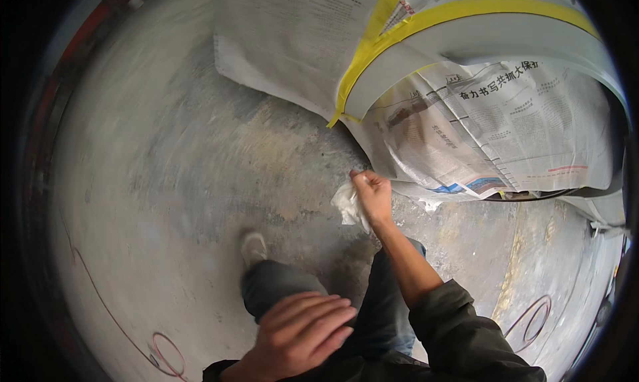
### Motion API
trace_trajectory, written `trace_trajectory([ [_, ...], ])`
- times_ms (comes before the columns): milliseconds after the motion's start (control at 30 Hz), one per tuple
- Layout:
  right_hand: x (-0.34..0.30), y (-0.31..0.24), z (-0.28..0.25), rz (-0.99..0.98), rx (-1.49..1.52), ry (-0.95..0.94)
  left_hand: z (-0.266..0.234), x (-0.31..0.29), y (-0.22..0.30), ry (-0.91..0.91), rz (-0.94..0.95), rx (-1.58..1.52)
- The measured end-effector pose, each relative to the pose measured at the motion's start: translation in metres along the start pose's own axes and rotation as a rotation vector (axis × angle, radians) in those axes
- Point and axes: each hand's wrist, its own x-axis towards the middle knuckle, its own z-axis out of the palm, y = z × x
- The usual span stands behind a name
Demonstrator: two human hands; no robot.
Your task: The person retrieves a white cloth, walks to a white car with masked areas, and wipes the exposed rear bumper and trunk surfaces. The person folds the cloth and continues wiping along the edges of the masking tape and newspaper.
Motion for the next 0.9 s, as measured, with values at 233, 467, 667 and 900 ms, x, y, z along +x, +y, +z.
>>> trace_trajectory([
  [233, 0.071, -0.046, 0.053, 0.064, 0.587, 0.413, 0.013, 0.041, -0.085, -0.392, 0.278, 0.363],
  [467, 0.087, -0.075, 0.105, 0.011, 0.723, 0.873, -0.044, 0.095, -0.191, -0.521, 0.582, 0.110],
  [667, 0.096, -0.068, 0.124, -0.068, 0.740, 0.999, -0.075, 0.121, -0.232, -0.617, 0.612, 0.071],
  [900, 0.105, -0.059, 0.124, -0.151, 0.776, 1.013, -0.087, 0.102, -0.238, -0.560, 0.589, 0.114],
])
